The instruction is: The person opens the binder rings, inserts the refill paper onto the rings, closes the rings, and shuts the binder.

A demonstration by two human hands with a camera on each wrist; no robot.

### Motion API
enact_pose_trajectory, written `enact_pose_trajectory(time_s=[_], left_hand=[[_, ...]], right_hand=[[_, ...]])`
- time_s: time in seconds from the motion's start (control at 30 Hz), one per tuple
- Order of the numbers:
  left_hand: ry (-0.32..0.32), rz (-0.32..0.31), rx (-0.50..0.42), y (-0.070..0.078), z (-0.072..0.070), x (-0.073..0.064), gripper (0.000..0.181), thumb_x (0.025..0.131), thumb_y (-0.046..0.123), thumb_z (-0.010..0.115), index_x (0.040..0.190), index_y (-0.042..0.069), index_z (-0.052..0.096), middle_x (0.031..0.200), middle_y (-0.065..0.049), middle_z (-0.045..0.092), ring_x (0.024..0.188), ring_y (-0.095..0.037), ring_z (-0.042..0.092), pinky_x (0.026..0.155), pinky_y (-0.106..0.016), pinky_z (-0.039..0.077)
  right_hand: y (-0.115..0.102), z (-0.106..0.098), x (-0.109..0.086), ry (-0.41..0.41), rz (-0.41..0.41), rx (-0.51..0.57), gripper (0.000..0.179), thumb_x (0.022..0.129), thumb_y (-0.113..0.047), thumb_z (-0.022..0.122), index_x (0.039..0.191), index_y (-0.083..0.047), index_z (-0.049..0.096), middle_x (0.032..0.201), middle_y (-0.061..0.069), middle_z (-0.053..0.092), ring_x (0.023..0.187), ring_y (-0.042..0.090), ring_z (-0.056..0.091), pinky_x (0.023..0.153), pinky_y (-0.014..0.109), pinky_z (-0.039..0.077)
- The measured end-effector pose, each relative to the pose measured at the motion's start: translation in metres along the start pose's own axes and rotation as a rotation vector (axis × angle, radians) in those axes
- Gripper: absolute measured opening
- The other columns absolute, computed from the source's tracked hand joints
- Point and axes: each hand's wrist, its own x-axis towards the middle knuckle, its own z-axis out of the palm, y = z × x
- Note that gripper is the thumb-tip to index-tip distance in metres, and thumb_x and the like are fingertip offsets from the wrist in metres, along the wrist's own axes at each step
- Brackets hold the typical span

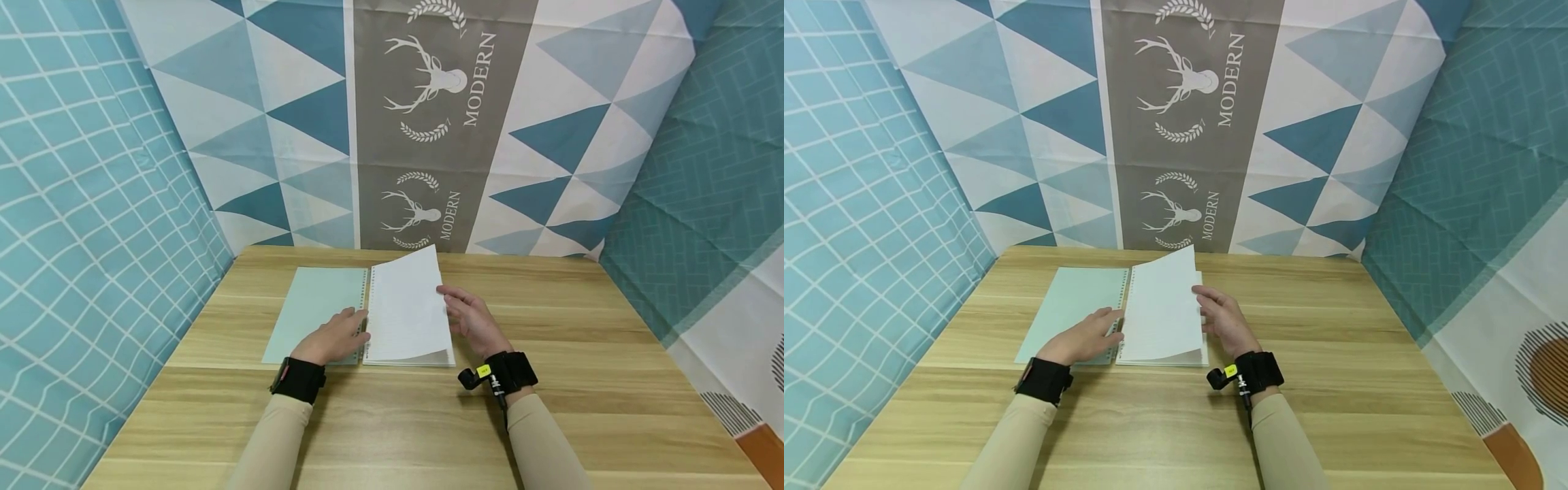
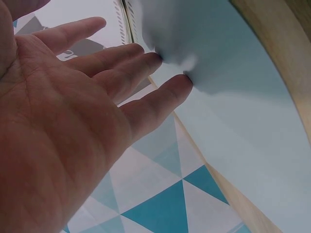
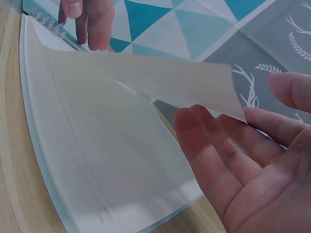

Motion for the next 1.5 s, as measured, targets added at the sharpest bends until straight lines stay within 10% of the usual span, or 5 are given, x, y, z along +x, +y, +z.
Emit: enact_pose_trajectory(time_s=[0.3,0.63,1.07,1.5], left_hand=[[0.007,0.006,0.008,0.000,0.000,0.001,0.059,0.107,0.032,0.050,0.159,0.008,0.034,0.165,-0.025,0.028,0.154,-0.043,0.027,0.119,-0.063,0.030],[0.004,0.002,-0.008,0.000,0.000,0.000,0.060,0.107,0.032,0.050,0.159,0.008,0.033,0.165,-0.024,0.027,0.154,-0.043,0.026,0.120,-0.064,0.028],[0.003,0.014,-0.015,0.000,-0.002,0.000,0.059,0.107,0.031,0.049,0.159,0.006,0.033,0.165,-0.025,0.026,0.154,-0.043,0.025,0.121,-0.060,0.030],[0.009,0.020,-0.032,0.001,-0.003,-0.003,0.059,0.108,0.030,0.049,0.159,0.006,0.033,0.166,-0.026,0.025,0.155,-0.043,0.024,0.122,-0.059,0.029]], right_hand=[[0.004,0.002,0.003,-0.008,-0.019,0.024,0.046,0.108,-0.030,0.051,0.151,-0.013,0.049,0.162,0.001,0.037,0.109,0.020,0.045,0.082,0.032,0.047],[0.004,-0.001,0.002,0.006,-0.021,0.024,0.048,0.108,-0.031,0.049,0.152,-0.011,0.046,0.168,0.003,0.029,0.154,0.035,0.026,0.097,0.039,0.053],[0.009,-0.003,0.003,-0.006,-0.030,0.047,0.050,0.109,-0.030,0.048,0.153,-0.007,0.043,0.163,0.010,0.035,0.129,0.027,0.057,0.089,0.036,0.058],[0.016,-0.003,0.006,0.007,-0.003,0.046,0.049,0.108,-0.030,0.049,0.152,-0.007,0.045,0.158,0.010,0.035,0.098,0.013,0.056,0.082,0.031,0.054]])
